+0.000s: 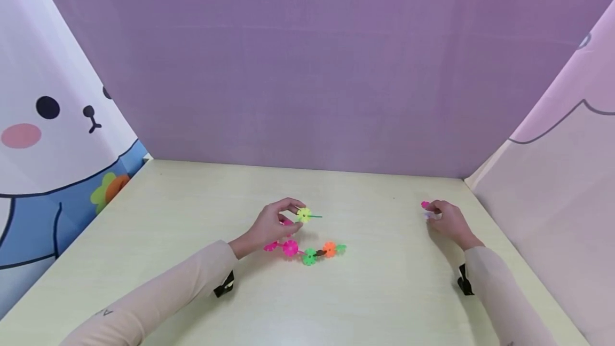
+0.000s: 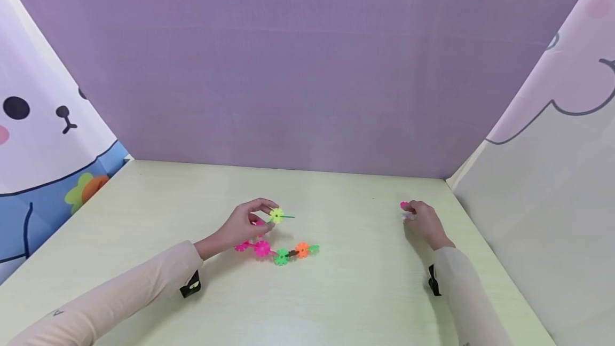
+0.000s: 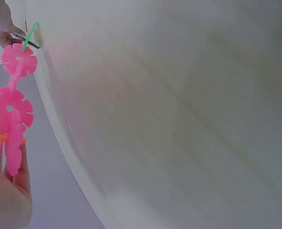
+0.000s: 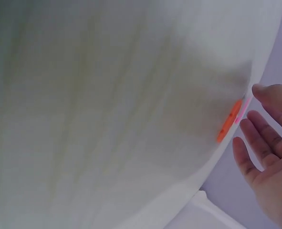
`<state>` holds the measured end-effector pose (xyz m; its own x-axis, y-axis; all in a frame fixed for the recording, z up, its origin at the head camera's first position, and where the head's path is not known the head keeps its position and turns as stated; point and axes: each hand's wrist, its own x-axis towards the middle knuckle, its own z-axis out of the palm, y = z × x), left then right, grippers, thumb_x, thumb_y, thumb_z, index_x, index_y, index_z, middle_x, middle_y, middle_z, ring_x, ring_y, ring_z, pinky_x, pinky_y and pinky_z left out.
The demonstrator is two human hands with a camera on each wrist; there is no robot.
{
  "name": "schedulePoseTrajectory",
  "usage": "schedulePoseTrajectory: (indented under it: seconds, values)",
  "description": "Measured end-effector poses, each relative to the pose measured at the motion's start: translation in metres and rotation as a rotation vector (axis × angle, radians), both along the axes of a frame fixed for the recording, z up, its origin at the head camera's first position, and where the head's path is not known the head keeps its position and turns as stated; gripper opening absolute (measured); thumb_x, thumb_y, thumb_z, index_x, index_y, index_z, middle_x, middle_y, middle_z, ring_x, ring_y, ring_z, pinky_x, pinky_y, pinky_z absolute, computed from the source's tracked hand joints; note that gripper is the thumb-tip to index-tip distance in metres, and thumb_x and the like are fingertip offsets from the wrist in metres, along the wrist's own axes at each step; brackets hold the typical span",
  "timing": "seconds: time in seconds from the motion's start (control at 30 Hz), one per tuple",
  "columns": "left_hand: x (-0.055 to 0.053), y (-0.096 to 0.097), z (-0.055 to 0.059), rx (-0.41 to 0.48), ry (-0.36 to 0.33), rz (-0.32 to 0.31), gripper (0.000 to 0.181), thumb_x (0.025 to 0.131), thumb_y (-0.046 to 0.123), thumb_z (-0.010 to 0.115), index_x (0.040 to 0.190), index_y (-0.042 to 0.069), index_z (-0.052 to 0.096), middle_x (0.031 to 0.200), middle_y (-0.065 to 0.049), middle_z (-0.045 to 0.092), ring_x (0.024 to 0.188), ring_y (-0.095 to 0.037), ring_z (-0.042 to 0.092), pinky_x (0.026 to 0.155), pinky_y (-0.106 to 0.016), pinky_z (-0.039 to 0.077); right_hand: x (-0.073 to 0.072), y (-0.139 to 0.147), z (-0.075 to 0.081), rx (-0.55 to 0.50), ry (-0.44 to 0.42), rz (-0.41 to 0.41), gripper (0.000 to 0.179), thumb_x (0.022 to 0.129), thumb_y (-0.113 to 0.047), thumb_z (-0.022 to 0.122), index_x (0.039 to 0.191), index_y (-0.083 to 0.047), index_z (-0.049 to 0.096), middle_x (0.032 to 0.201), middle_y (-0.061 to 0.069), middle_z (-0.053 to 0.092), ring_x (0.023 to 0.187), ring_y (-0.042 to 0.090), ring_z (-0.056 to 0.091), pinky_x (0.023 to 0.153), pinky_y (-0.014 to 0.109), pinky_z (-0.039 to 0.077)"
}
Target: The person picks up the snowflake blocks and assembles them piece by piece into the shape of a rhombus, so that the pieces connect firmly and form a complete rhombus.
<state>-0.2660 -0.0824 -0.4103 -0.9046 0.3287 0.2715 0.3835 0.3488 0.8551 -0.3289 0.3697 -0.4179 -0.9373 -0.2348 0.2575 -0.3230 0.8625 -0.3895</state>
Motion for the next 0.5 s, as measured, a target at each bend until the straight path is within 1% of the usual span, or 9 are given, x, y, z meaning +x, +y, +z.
schedulePoseTrajectory:
  seconds: [0.1, 0.23, 0.4, 0.5]
  values:
    - [0.0, -0.0006, -0.0001, 0.004, -0.003, -0.002, 0.036, 0.077, 0.011, 0.073, 0.11, 0.018, 0.06, 0.101, -0.002, 0.063, 0.099, -0.027, 0.058, 0.073, -0.022, 0.051, -0.0028, 0.0014, -0.0009, 0.009, -0.048, -0.012, 0.023, 0.074, 0.0, 0.062, 0.096, 0.007, 0.06, 0.088, 0.021, 0.061, 0.082, 0.033, 0.056, 0.076, 0.047, 0.045]
    - [-0.0001, -0.0014, -0.0004, 0.013, -0.006, -0.007, 0.036, 0.077, 0.012, 0.073, 0.11, 0.019, 0.06, 0.1, -0.002, 0.063, 0.099, -0.029, 0.057, 0.073, -0.022, 0.051, -0.0053, 0.0021, -0.0019, 0.022, -0.094, -0.019, 0.021, 0.076, -0.002, 0.062, 0.095, 0.006, 0.06, 0.087, 0.02, 0.061, 0.079, 0.029, 0.054, 0.073, 0.041, 0.044]
    - [0.0011, -0.0011, 0.0016, 0.015, -0.009, -0.002, 0.036, 0.077, 0.011, 0.073, 0.109, 0.017, 0.06, 0.1, -0.003, 0.063, 0.099, -0.03, 0.056, 0.072, -0.021, 0.051, -0.0078, 0.003, -0.0026, 0.046, -0.097, -0.022, 0.018, 0.076, -0.002, 0.062, 0.093, 0.005, 0.061, 0.085, 0.018, 0.061, 0.076, 0.027, 0.054, 0.07, 0.039, 0.044]
    - [0.0042, 0.0001, 0.0058, 0.011, -0.003, 0.0, 0.036, 0.077, 0.008, 0.072, 0.111, 0.012, 0.06, 0.102, -0.006, 0.063, 0.099, -0.028, 0.056, 0.072, -0.021, 0.051, -0.0093, 0.002, -0.0018, 0.035, -0.099, -0.022, 0.019, 0.075, 0.0, 0.063, 0.093, 0.006, 0.061, 0.085, 0.019, 0.061, 0.077, 0.028, 0.056, 0.07, 0.041, 0.046]
